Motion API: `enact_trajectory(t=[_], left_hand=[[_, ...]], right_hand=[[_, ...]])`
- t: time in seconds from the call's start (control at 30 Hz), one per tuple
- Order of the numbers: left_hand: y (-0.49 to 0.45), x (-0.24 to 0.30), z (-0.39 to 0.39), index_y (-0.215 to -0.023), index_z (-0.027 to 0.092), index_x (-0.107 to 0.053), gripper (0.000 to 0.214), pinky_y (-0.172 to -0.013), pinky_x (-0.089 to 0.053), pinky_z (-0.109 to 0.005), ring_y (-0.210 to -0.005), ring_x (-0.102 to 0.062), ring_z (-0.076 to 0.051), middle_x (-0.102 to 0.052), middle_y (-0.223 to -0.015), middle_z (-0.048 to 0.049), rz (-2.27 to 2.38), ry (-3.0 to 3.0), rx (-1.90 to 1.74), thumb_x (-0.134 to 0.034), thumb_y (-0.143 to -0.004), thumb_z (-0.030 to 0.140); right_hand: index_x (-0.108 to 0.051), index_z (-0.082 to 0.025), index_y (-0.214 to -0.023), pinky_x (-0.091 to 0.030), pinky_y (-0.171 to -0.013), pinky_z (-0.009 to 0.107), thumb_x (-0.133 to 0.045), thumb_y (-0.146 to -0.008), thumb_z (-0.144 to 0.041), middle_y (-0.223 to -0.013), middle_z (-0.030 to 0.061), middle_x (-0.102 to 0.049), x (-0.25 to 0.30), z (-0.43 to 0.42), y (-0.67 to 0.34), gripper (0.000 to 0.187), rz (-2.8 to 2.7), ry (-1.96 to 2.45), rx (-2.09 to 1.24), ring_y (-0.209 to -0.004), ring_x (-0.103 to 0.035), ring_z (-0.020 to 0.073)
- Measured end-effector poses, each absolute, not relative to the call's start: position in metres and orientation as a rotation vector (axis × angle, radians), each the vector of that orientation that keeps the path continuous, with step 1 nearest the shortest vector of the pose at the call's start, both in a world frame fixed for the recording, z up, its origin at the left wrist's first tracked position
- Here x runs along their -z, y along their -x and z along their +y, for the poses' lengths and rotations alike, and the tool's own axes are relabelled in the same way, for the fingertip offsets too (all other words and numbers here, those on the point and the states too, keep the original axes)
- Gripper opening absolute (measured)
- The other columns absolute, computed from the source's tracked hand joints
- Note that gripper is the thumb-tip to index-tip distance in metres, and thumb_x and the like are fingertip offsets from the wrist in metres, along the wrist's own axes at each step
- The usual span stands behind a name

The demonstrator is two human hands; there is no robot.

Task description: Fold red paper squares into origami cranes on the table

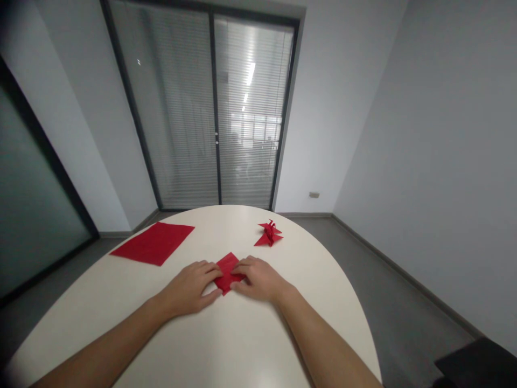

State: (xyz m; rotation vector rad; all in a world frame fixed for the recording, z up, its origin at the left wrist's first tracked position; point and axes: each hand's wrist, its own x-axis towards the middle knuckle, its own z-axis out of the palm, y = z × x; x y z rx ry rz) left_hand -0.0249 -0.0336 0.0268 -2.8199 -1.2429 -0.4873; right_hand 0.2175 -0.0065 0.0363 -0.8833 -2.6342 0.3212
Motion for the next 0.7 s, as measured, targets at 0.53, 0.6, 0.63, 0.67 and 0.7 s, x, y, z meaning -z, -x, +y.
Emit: enact_trajectory(t=[0.53, 0.6, 0.63, 0.67, 0.7], left_hand=[[0.027, -0.018, -0.025, -0.115, 0.023, -0.065, 0.026, -0.085, -0.05, -0.037, -0.095, -0.067, -0.023, -0.073, -0.104, -0.0061, -1.397, 2.763, 0.555, -0.047, -0.097, 0.022], [0.027, -0.014, -0.024, -0.117, 0.022, -0.065, 0.027, -0.085, -0.051, -0.036, -0.094, -0.068, -0.024, -0.074, -0.104, -0.0068, -1.464, 2.731, 0.588, -0.046, -0.097, 0.023], [0.027, -0.013, -0.023, -0.117, 0.022, -0.065, 0.027, -0.084, -0.051, -0.036, -0.093, -0.069, -0.024, -0.075, -0.103, -0.0069, -1.502, 2.715, 0.6, -0.046, -0.097, 0.023], [0.026, -0.012, -0.023, -0.117, 0.023, -0.065, 0.027, -0.082, -0.051, -0.035, -0.092, -0.069, -0.023, -0.075, -0.102, -0.0068, -1.541, 2.7, 0.611, -0.046, -0.097, 0.023], [0.025, -0.011, -0.022, -0.117, 0.023, -0.064, 0.027, -0.081, -0.051, -0.035, -0.09, -0.07, -0.023, -0.075, -0.101, -0.0065, -1.581, 2.69, 0.623, -0.047, -0.097, 0.023]], right_hand=[[-0.063, -0.023, -0.124, -0.047, -0.091, 0.034, -0.033, -0.105, -0.033, -0.112, 0.0074, -0.072, -0.035, -0.005, -0.216, 0.037, -2.586, 0.981, -0.303, -0.1, -0.064, 0.0214], [-0.059, -0.023, -0.127, -0.047, -0.093, 0.034, -0.035, -0.104, -0.031, -0.116, 0.0079, -0.07, -0.032, -0.004, -0.217, 0.035, -2.56, 1.014, -0.321, -0.104, -0.064, 0.0217], [-0.058, -0.022, -0.128, -0.048, -0.093, 0.034, -0.037, -0.103, -0.03, -0.117, 0.0084, -0.07, -0.031, -0.004, -0.217, 0.033, -2.549, 1.027, -0.331, -0.105, -0.064, 0.0219], [-0.057, -0.022, -0.128, -0.048, -0.092, 0.034, -0.039, -0.102, -0.028, -0.117, 0.0088, -0.07, -0.029, -0.003, -0.217, 0.032, -2.537, 1.039, -0.339, -0.105, -0.064, 0.0221], [-0.056, -0.022, -0.128, -0.048, -0.092, 0.034, -0.041, -0.101, -0.027, -0.117, 0.0093, -0.07, -0.027, -0.002, -0.217, 0.032, -2.522, 1.052, -0.347, -0.105, -0.065, 0.0222]])
